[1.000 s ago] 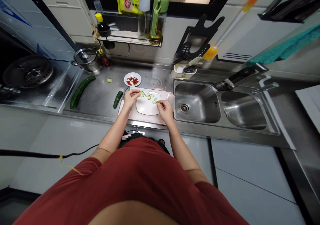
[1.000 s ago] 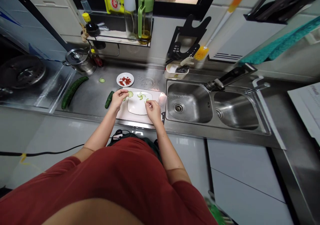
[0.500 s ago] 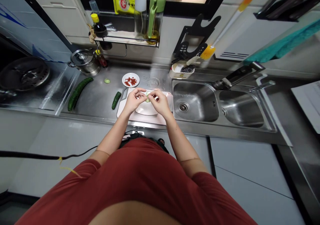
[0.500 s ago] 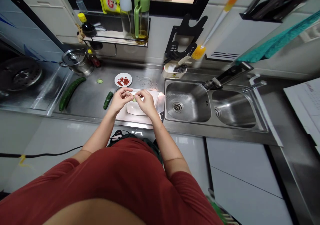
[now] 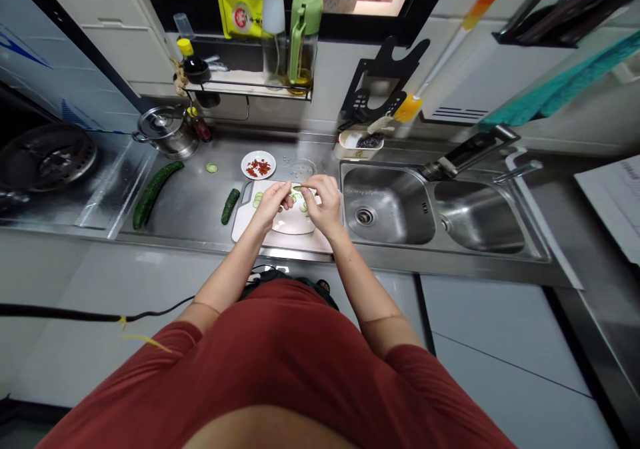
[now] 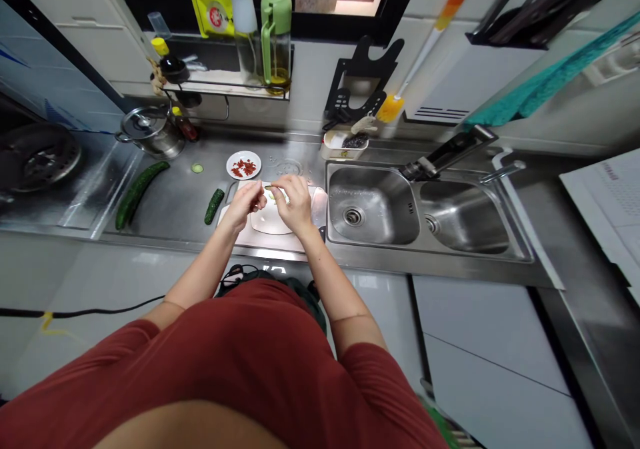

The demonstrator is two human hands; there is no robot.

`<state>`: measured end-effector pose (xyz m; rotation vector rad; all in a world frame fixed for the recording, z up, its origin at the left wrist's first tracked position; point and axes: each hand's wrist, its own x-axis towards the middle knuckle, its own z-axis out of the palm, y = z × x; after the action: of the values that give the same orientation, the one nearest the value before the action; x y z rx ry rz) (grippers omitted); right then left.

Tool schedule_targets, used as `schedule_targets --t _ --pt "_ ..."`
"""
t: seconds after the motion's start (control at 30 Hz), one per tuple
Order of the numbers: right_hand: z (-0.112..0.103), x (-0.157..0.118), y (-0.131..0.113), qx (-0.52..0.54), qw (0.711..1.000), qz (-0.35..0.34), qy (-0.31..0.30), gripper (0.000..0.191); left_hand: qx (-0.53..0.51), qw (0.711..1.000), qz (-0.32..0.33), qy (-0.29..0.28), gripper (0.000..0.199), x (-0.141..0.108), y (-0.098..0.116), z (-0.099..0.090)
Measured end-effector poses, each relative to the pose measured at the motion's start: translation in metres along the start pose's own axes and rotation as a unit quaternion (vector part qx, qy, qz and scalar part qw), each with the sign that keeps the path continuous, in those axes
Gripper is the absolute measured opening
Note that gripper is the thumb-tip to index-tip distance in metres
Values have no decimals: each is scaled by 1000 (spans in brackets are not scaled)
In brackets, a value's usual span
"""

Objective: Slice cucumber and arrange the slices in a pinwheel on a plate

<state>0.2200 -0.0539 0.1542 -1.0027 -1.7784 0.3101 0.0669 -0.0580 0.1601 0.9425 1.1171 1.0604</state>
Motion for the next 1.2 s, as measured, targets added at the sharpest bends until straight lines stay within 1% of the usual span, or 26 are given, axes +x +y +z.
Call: schedule_targets --t 0.1,0.17,0.23,0.37,0.5,0.63,0.8,0.9,1.1,1.2 --pt "-4 2 1 -16 1000 -19 2 18 -19 999 -30 -16 50 0 4 4" --pt "-7 3 2 -22 999 -21 -11 19 -33 998 -49 -34 51 1 5 5" --pt "-8 3 4 -20 999 -15 -29 18 -41 997 -54 -48 49 2 7 6" --pt "-9 1 7 -3 999 0 -49 19 -44 998 -28 -40 40 3 9 6" --pt "-9 -1 8 -18 999 -8 -47 21 -47 999 -5 -24 36 6 10 4" --pt "-10 -1 8 -31 998 -17 -48 21 -42 999 12 -13 35 10 10 0" --pt "-9 -1 7 -23 998 -16 -52 19 -27 999 35 2 38 15 10 -3" --pt "-6 -4 8 -15 998 -1 -63 20 -13 999 44 8 39 18 6 -6" --pt "2 -12 17 8 997 16 -80 21 -6 999 52 11 39 22 -10 -11" --pt "3 -14 19 25 995 36 -87 21 1 998 57 14 39 24 -15 -11"
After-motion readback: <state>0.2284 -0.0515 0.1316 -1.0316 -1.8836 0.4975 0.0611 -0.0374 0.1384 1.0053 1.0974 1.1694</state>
